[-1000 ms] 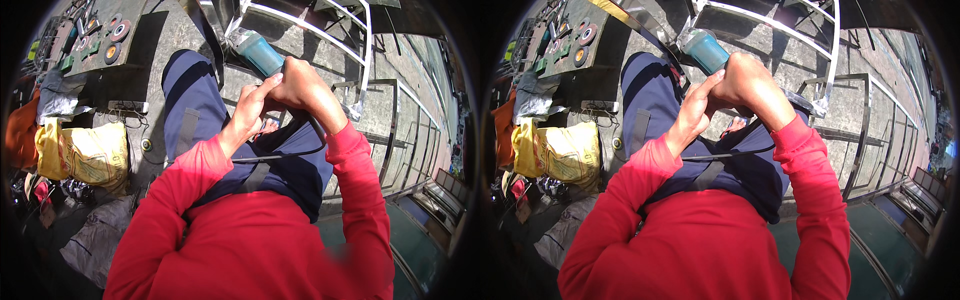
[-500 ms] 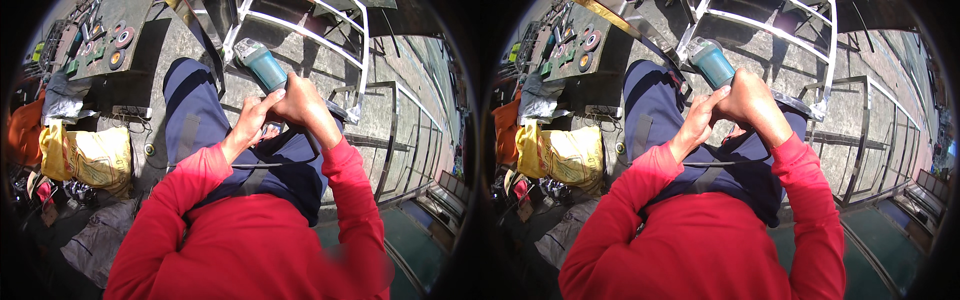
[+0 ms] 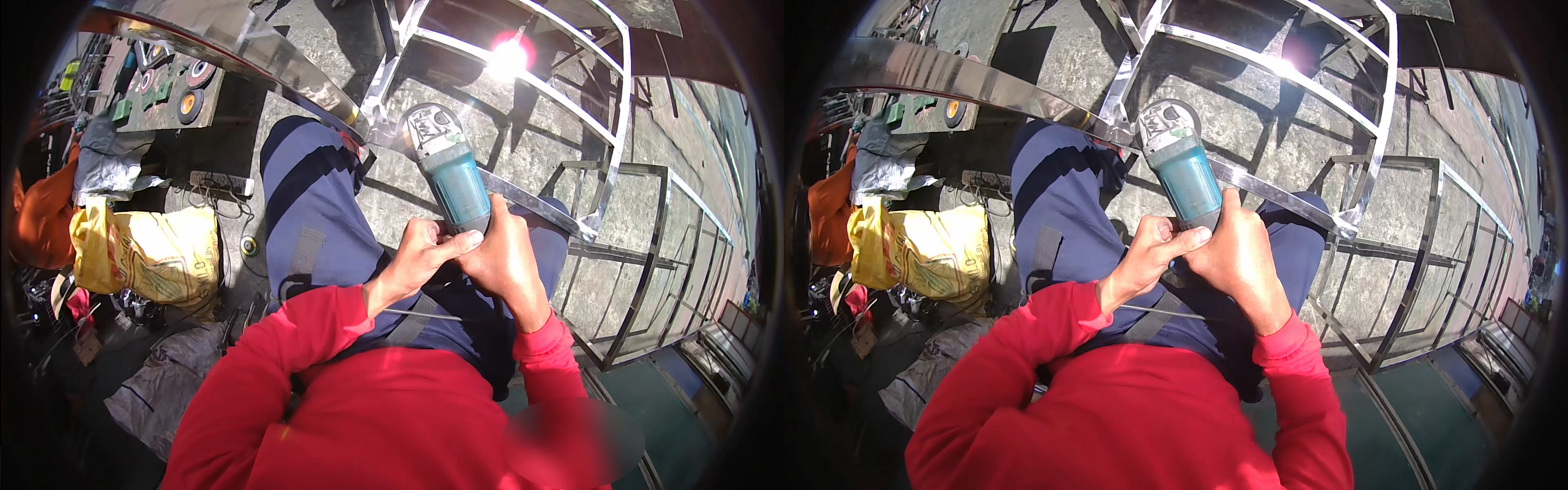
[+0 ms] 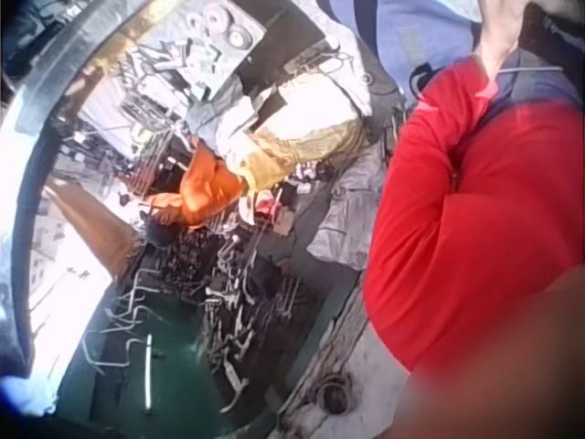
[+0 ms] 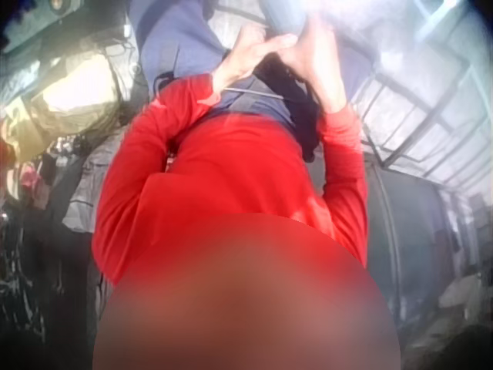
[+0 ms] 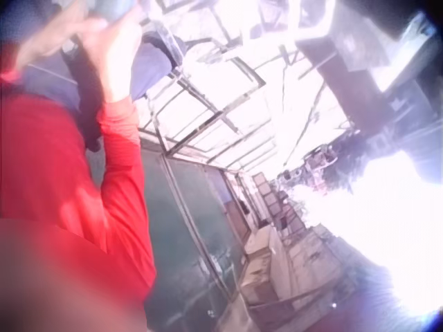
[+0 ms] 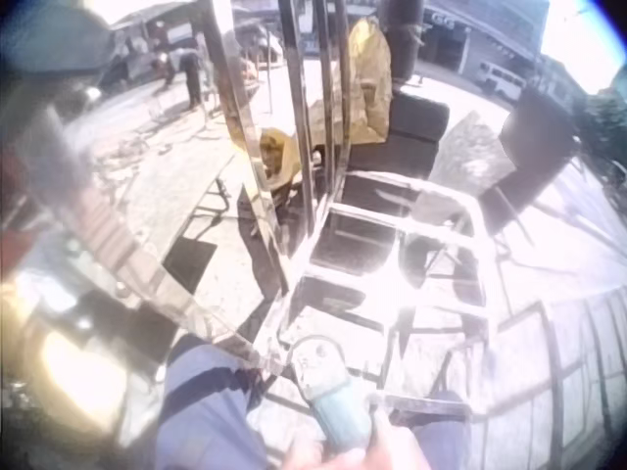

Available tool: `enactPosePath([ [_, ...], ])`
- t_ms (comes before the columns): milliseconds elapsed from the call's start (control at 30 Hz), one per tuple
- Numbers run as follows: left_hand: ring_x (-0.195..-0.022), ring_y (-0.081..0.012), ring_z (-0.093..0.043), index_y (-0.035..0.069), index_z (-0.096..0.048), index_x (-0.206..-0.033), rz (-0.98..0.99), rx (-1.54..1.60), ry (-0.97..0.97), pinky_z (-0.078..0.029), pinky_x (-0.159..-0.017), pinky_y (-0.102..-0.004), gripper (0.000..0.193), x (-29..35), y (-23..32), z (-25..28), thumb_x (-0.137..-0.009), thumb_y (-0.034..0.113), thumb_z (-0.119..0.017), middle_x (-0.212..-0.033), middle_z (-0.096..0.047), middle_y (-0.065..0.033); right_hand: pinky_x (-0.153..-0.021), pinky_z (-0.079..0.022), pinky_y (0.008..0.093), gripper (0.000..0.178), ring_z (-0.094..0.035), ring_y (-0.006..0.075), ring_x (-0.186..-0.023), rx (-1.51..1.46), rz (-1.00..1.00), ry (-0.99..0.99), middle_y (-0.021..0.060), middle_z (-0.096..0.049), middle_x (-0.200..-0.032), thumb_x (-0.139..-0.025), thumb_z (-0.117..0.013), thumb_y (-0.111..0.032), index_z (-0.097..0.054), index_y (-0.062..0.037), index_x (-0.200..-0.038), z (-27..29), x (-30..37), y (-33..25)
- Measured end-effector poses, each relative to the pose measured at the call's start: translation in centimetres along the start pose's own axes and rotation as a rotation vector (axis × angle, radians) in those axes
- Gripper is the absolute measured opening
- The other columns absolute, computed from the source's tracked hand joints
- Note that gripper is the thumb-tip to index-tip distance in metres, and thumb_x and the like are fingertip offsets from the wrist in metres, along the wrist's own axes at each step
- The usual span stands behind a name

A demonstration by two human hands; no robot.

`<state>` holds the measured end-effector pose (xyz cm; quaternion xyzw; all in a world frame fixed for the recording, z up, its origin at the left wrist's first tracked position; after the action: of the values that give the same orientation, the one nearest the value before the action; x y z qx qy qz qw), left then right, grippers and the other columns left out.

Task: The person uses an angle grinder to smooth the edges of a metal frame. They hold the frame with one hand and operate the grinder with the other, moving along the joints and edges. The person occasionally repositions the frame to access different sections.

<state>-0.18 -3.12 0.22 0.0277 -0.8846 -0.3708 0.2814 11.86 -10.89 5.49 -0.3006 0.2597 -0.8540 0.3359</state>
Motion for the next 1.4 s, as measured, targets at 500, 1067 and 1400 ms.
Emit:
enactPosePath([
  [500, -0.083, -0.008, -0.061, -0.009, -0.066, -0.108, 0.124, -0.054, 0.036, -0.049, -0.072, -0.0248, 0.034, -1.1, 1.6, 0.5, -0.088, 0.019, -0.073, -0.096, -0.069, -0.008, -0.063, -0.055, 0.0407, 0.048, -0.068, 0.0436, -0.079, -0.03, 0.009, -0.093, 0.0252, -0.067, -0.078, -0.067, -0.084, -0.013, -0.049, 0.0033, -0.094, 0.7, -2.6, -0.5],
  [1067, -0.056, 0.0001, -0.044, 0.003, -0.07, -0.085, -0.073, 0.16, 0.123, -0.033, -0.047, -0.02, 0.029, -3.9, 2.5, 1.3, -0.088, 0.032, -0.074, -0.071, -0.058, 0.0043, -0.062, -0.052, 0.0467, 0.046, -0.065, 0.0483, -0.074, 0.209, 0.173, -0.036, 0.0318, -0.061, -0.07, -0.066, -0.077, -0.017, -0.051, 0.0098, -0.093, 0.9, -6.9, -2.6],
  [1400, -0.088, -0.0136, -0.066, -0.006, -0.067, -0.104, 0.036, 0.158, 0.073, -0.052, -0.08, -0.0282, 0.037, -3.6, 1.6, 2.4, -0.093, 0.03, -0.068, -0.098, -0.069, -0.0095, -0.068, -0.055, 0.0491, 0.049, -0.067, 0.0474, -0.074, 0.309, 0.218, 0.019, 0.0309, -0.064, -0.073, -0.065, -0.078, -0.023, -0.052, 0.011, -0.088, 0.3, -5.9, -3.1],
])
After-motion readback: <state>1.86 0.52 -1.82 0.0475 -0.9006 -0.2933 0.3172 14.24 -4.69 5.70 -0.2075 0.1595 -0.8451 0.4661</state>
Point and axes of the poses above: each hand's wrist, its own x-axis away from the middle knuckle, its own z-axis out of the back of the hand, y = z × x, the point moved 1 cm from there along -x, towards the middle knuckle
